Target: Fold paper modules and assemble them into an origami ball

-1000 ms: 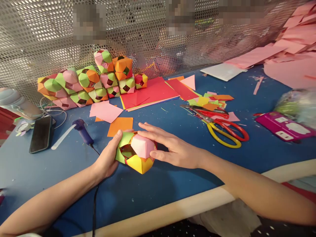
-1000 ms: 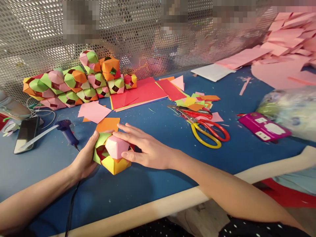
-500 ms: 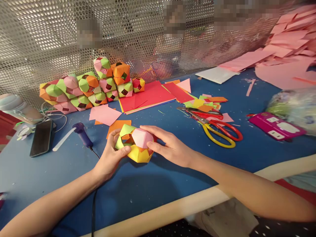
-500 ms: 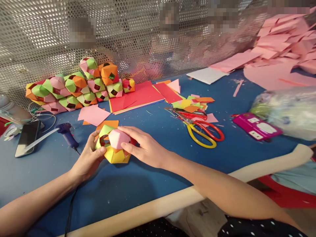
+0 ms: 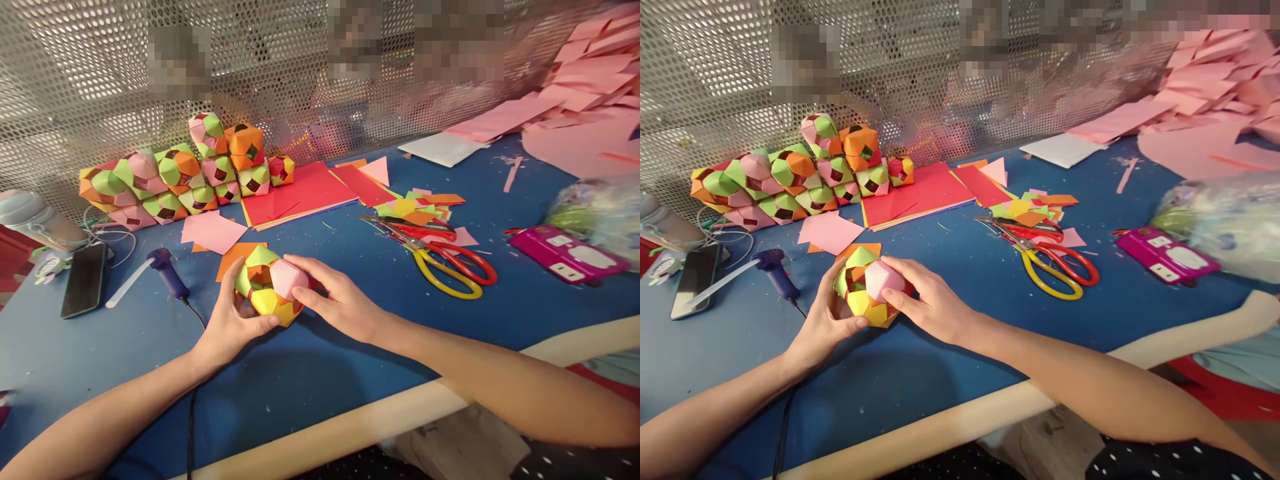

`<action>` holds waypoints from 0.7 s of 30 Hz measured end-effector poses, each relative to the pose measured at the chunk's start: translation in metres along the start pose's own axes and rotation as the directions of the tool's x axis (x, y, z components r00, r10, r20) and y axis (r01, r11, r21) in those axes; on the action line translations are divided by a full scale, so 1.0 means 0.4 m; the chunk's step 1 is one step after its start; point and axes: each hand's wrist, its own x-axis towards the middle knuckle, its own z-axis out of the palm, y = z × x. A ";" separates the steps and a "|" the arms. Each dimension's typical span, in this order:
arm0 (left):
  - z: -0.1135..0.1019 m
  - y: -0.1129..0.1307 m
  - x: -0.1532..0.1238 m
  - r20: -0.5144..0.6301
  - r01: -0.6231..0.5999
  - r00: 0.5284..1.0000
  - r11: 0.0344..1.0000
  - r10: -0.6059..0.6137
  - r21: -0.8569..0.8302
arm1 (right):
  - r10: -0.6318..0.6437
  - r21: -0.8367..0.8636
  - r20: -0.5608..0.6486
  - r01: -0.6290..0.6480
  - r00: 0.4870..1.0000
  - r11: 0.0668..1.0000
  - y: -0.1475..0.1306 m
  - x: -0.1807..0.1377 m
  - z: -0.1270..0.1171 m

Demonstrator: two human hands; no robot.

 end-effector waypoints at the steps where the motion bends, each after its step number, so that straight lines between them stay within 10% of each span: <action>1: -0.001 0.000 -0.001 0.008 0.002 1.000 1.000 -0.002 0.005 | 0.002 -0.001 -0.001 -0.002 1.000 1.000 0.000 0.000 -0.001; 21: -0.016 -0.007 -0.006 0.101 -0.053 0.994 0.998 0.050 0.027 | -0.003 -0.009 -0.016 0.003 1.000 1.000 -0.023 -0.002 -0.019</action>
